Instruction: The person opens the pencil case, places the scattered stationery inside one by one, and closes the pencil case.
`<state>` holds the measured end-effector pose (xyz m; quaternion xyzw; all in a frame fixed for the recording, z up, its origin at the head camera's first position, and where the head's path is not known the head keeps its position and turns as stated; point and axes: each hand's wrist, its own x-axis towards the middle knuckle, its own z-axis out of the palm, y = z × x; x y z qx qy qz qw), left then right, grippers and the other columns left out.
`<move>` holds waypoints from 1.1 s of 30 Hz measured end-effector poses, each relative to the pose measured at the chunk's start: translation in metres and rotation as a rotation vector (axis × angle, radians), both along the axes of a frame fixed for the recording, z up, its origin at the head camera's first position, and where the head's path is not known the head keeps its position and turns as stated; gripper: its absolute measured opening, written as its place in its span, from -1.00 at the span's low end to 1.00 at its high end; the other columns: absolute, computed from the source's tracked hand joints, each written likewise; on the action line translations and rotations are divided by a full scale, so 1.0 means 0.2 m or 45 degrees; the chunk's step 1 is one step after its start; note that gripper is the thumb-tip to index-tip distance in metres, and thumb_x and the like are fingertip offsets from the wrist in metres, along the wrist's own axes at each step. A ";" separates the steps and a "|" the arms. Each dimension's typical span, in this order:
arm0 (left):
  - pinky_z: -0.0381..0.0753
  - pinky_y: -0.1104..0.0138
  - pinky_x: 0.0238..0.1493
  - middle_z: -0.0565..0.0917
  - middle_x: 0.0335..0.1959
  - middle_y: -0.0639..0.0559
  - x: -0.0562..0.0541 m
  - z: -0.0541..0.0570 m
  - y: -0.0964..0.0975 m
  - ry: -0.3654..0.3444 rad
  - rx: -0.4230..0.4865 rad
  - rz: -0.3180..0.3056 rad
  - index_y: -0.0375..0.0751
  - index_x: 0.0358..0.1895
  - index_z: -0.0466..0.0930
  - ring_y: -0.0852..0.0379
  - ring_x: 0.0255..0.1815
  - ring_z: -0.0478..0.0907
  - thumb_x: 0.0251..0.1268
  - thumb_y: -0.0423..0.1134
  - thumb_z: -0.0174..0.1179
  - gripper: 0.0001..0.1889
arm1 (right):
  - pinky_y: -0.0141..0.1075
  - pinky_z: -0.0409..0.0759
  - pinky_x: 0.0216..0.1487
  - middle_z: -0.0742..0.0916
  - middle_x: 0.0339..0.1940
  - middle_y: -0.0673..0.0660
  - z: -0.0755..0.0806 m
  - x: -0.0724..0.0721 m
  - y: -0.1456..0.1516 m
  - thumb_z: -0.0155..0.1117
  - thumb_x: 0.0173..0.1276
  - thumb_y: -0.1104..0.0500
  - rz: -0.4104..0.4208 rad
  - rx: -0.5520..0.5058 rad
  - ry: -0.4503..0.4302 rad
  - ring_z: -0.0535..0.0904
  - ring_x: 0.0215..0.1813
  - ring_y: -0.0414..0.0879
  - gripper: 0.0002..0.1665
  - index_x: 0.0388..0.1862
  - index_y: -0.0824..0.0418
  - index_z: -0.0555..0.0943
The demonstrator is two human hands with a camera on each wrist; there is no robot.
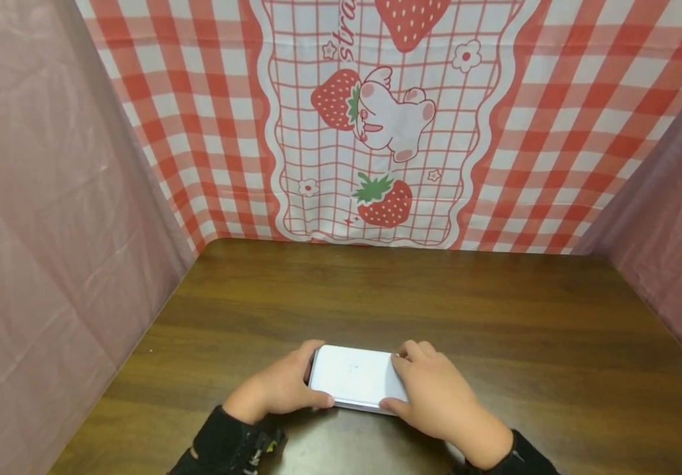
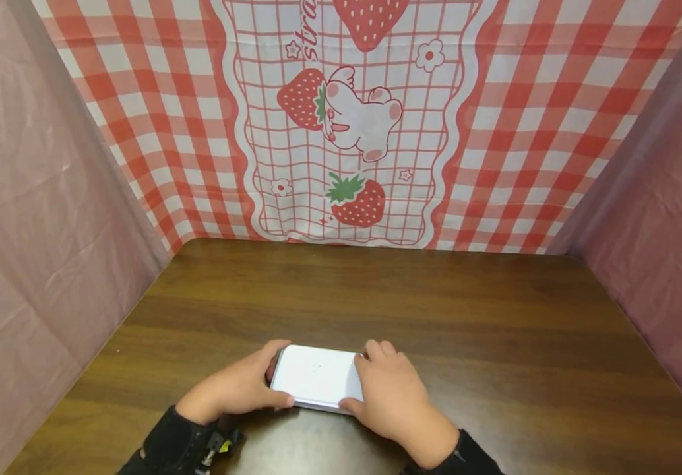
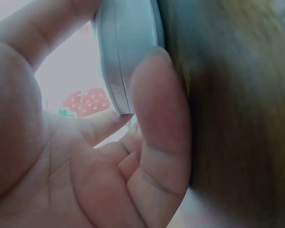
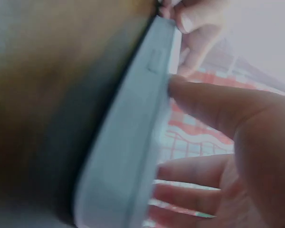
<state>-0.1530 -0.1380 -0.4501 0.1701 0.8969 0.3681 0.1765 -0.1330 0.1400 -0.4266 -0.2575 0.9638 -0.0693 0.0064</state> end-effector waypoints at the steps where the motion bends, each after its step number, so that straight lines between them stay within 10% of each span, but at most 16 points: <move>1: 0.40 -0.09 0.30 0.45 0.34 -0.31 0.00 0.00 0.00 -0.004 -0.005 0.006 -0.34 0.53 0.14 -0.14 0.28 0.45 0.09 0.03 0.57 0.05 | 0.04 0.57 0.12 0.65 0.11 0.19 0.00 0.00 0.00 0.53 0.18 -0.33 -0.022 0.000 -0.028 0.56 0.13 0.09 -0.09 0.24 0.34 0.65; 9: 0.45 -0.15 0.27 0.46 0.32 -0.34 0.08 0.00 0.01 0.012 -0.091 0.060 -0.42 0.52 0.20 -0.20 0.24 0.48 0.05 0.00 0.59 0.06 | 0.22 0.42 0.34 0.52 0.40 0.42 -0.02 0.09 0.04 0.58 0.22 -0.13 -0.113 -0.106 -0.232 0.41 0.44 0.31 -0.12 0.31 0.44 0.56; 17: 0.47 -0.12 0.31 0.38 0.45 -0.28 0.12 0.04 0.12 0.299 -0.366 0.049 -0.28 0.50 0.37 -0.26 0.42 0.38 0.16 -0.01 0.53 -0.13 | 0.18 0.35 0.41 0.46 0.46 0.43 -0.07 0.09 0.05 0.58 0.24 -0.02 -0.139 -0.208 -0.198 0.31 0.51 0.31 -0.18 0.32 0.45 0.55; 33: 0.48 -0.05 0.32 0.27 0.55 -0.28 -0.08 0.02 0.16 0.321 -0.415 0.059 -0.25 0.52 0.36 -0.24 0.45 0.38 0.38 -0.05 0.37 -0.27 | 0.19 0.27 0.46 0.38 0.56 0.34 -0.07 -0.18 0.10 0.50 0.35 0.01 -0.135 -0.269 -0.264 0.20 0.59 0.26 -0.17 0.46 0.37 0.45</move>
